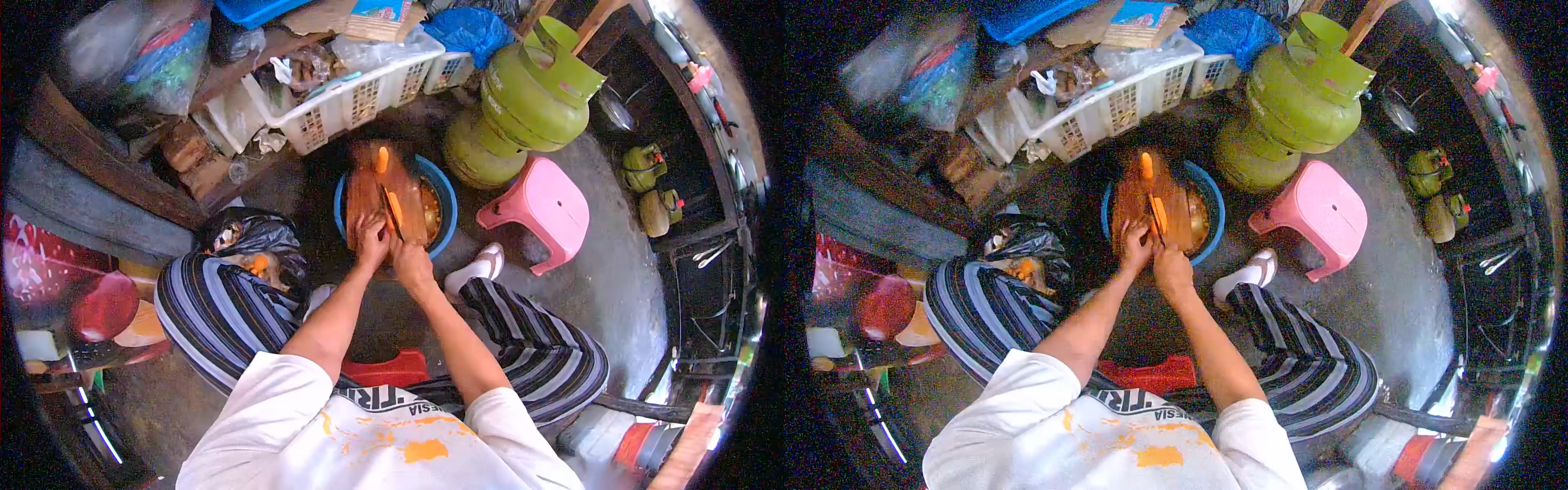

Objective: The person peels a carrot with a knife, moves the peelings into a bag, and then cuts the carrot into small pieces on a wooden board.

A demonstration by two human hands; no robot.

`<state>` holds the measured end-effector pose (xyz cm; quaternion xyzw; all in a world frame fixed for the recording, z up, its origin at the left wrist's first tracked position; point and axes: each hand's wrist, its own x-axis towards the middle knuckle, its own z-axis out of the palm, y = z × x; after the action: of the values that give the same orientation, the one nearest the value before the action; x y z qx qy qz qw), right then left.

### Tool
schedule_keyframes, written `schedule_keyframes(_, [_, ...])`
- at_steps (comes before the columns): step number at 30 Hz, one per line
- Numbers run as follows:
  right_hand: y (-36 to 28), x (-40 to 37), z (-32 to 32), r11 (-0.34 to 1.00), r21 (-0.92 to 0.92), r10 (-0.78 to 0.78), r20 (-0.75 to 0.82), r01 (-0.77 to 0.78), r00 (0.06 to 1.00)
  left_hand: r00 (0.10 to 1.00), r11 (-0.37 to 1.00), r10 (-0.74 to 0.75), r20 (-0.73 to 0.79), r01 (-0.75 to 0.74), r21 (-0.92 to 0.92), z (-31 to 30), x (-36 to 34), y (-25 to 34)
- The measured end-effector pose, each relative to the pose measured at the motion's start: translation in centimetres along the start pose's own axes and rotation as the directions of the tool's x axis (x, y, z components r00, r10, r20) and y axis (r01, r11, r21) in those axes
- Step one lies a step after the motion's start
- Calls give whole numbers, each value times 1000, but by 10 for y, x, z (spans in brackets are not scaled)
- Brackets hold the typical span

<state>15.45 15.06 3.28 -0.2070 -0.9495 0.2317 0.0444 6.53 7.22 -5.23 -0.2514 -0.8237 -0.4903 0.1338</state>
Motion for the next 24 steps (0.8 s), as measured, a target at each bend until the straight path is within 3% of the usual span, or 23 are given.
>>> schedule_keyframes(1, [-6, -4, -20, 999, 29, 14, 31, -15, 999, 999, 1000, -12, -43, 11, -26, 4, 3, 1])
schedule_keyframes(2, [-10, -7, -36, 998, 59, 30, 58, -33, 998, 987, 970, -158, -6, 154, -189, 2, 5, 13])
schedule_keyframes(5, [-1, -14, -58, 993, 76, 87, 25, -89, 996, 920, 906, -389, 40, 374, 198, 2, 26, 56])
schedule_keyframes(10, [28, -16, -64, 985, 105, 139, -44, -134, 989, 911, 841, -413, 14, 375, 391, 29, 33, 60])
schedule_keyframes(13, [40, -18, -61, 980, 97, 177, -9, -176, 984, 936, 908, -351, -23, 346, 237, 38, 25, 46])
schedule_keyframes(16, [48, -19, -61, 969, 165, 185, -8, -181, 983, 983, 950, -183, 35, 167, 262, 28, 11, 30])
schedule_keyframes(19, [60, -13, -57, 966, 193, 176, 9, -174, 984, 990, 991, -121, 75, 125, -50, 18, 9, 15])
schedule_keyframes(20, [63, -12, -55, 971, 176, 162, 11, -161, 987, 980, 967, -188, 71, 197, -158, 19, 5, 14])
schedule_keyframes(24, [60, -10, -54, 982, 150, 114, 13, -115, 993, 968, 944, -236, 88, 250, -217, 11, 10, 19])
